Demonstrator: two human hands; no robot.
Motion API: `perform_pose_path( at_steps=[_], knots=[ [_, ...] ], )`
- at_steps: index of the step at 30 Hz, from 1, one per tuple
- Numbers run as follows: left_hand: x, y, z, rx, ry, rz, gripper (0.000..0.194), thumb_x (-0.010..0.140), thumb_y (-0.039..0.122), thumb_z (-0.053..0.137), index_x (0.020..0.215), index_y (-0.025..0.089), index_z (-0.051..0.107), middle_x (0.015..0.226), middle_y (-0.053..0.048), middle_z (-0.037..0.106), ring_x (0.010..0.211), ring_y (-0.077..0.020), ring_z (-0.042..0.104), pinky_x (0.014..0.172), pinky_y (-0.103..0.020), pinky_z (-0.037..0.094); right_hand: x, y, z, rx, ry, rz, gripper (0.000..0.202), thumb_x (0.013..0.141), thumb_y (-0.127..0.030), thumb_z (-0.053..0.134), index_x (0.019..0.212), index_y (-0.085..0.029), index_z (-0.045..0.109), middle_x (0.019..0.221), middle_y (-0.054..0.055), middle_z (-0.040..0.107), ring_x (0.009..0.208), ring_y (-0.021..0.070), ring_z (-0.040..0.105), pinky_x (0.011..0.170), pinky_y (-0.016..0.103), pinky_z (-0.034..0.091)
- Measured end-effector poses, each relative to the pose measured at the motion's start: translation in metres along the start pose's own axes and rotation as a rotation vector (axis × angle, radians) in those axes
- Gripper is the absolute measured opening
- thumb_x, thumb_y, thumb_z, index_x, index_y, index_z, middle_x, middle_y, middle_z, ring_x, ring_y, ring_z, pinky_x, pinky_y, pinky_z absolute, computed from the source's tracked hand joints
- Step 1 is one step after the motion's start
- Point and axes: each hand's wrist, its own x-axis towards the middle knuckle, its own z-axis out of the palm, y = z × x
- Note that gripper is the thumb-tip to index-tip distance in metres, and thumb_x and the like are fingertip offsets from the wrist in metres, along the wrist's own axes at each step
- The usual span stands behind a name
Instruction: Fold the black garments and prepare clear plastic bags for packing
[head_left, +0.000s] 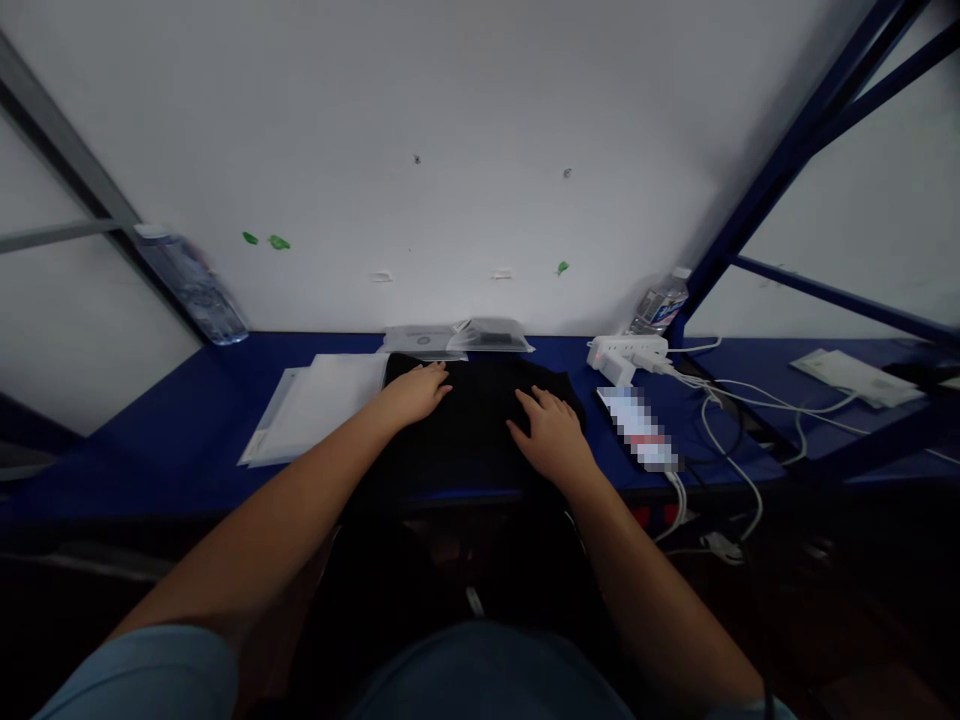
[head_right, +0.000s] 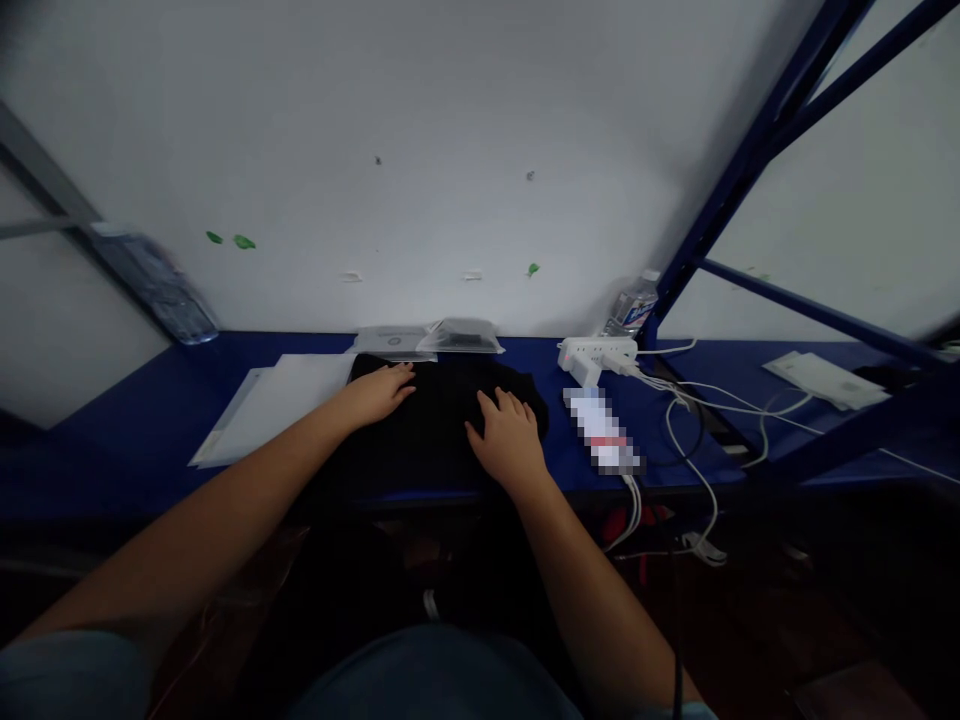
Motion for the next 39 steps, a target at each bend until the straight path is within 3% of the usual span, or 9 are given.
perform_pose_path(
  at_steps=[4, 10, 16, 19, 23, 27, 30, 33, 39],
  knots=[
    [-0.001, 0.001, -0.001, -0.052, 0.049, -0.023, 0.036, 0.098, 0.027, 0.047, 0.129, 0.016, 0.061, 0.137, -0.012, 0.063, 0.124, -0.0260, 0.061, 0.106, -0.039, 0.046, 0.000, -0.001, 0.000, 0.000, -0.002, -0.002, 0.055, 0.096, -0.040, 0.050, 0.147, -0.018, 0.049, 0.153, 0.017, 0.046, 0.142, 0.0320, 0.040, 0.116, 0.051, 0.029],
    [-0.009, 0.010, -0.011, -0.063, 0.102, -0.088, 0.032, 0.097, 0.024, 0.045, 0.119, 0.019, 0.068, 0.125, -0.008, 0.071, 0.116, -0.0249, 0.065, 0.099, -0.037, 0.050, 0.000, -0.005, 0.001, -0.017, 0.022, -0.040, 0.048, 0.099, -0.035, 0.045, 0.143, -0.018, 0.053, 0.150, 0.017, 0.049, 0.141, 0.0322, 0.042, 0.116, 0.052, 0.029],
    [-0.027, 0.002, -0.049, 0.059, 0.208, -0.274, 0.033, 0.093, 0.026, 0.047, 0.118, 0.022, 0.069, 0.114, -0.009, 0.073, 0.105, -0.0263, 0.068, 0.090, -0.037, 0.054, 0.006, -0.025, -0.005, 0.020, 0.065, -0.140, 0.045, 0.103, -0.031, 0.037, 0.143, -0.023, 0.054, 0.150, 0.011, 0.052, 0.139, 0.0294, 0.045, 0.116, 0.049, 0.031],
    [-0.031, -0.004, -0.062, 0.141, 0.197, -0.373, 0.032, 0.089, 0.019, 0.047, 0.110, 0.015, 0.071, 0.107, -0.015, 0.073, 0.105, -0.0302, 0.068, 0.096, -0.043, 0.052, 0.008, -0.040, -0.007, 0.030, 0.055, -0.220, 0.046, 0.103, -0.030, 0.037, 0.146, -0.021, 0.052, 0.151, 0.012, 0.050, 0.140, 0.0298, 0.044, 0.116, 0.048, 0.032],
    [-0.030, 0.004, -0.047, 0.175, 0.171, -0.196, 0.048, 0.090, 0.012, 0.043, 0.135, 0.003, 0.055, 0.144, -0.023, 0.053, 0.138, -0.0303, 0.048, 0.117, -0.045, 0.035, 0.012, -0.053, 0.001, 0.000, -0.006, -0.265, 0.050, 0.099, -0.029, 0.044, 0.147, -0.016, 0.050, 0.150, 0.017, 0.049, 0.138, 0.0330, 0.045, 0.111, 0.047, 0.039],
    [-0.031, 0.017, -0.019, 0.118, -0.036, 0.032, 0.053, 0.100, 0.031, 0.042, 0.147, 0.007, 0.043, 0.158, -0.019, 0.037, 0.148, -0.0283, 0.033, 0.121, -0.046, 0.027, 0.019, -0.043, 0.005, 0.099, -0.013, -0.216, 0.048, 0.098, -0.018, 0.039, 0.143, -0.013, 0.054, 0.144, 0.016, 0.056, 0.133, 0.0261, 0.052, 0.108, 0.038, 0.043],
    [-0.032, 0.018, -0.007, 0.092, -0.066, 0.045, 0.055, 0.101, 0.039, 0.041, 0.147, 0.008, 0.044, 0.158, -0.019, 0.036, 0.148, -0.0289, 0.033, 0.121, -0.046, 0.026, 0.024, -0.020, -0.003, 0.296, 0.098, -0.055, 0.045, 0.097, -0.017, 0.036, 0.137, -0.015, 0.058, 0.134, 0.011, 0.064, 0.122, 0.0215, 0.061, 0.104, 0.032, 0.046],
    [-0.033, 0.015, -0.003, 0.088, -0.056, 0.041, 0.056, 0.102, 0.041, 0.040, 0.148, 0.009, 0.043, 0.157, -0.019, 0.037, 0.148, -0.0282, 0.033, 0.121, -0.045, 0.026, 0.024, 0.010, -0.012, 0.352, 0.230, 0.178, 0.046, 0.092, -0.013, 0.037, 0.132, -0.018, 0.059, 0.118, 0.012, 0.071, 0.108, 0.0251, 0.066, 0.094, 0.036, 0.050],
    [-0.030, 0.015, -0.004, 0.105, 0.021, -0.016, 0.055, 0.103, 0.037, 0.035, 0.148, 0.006, 0.043, 0.157, -0.019, 0.038, 0.148, -0.0276, 0.034, 0.122, -0.045, 0.025, 0.006, 0.037, -0.015, 0.090, 0.372, 0.278, 0.060, 0.078, -0.007, 0.046, 0.136, -0.013, 0.056, 0.117, 0.021, 0.062, 0.109, 0.0355, 0.059, 0.092, 0.050, 0.047]
  ],
)
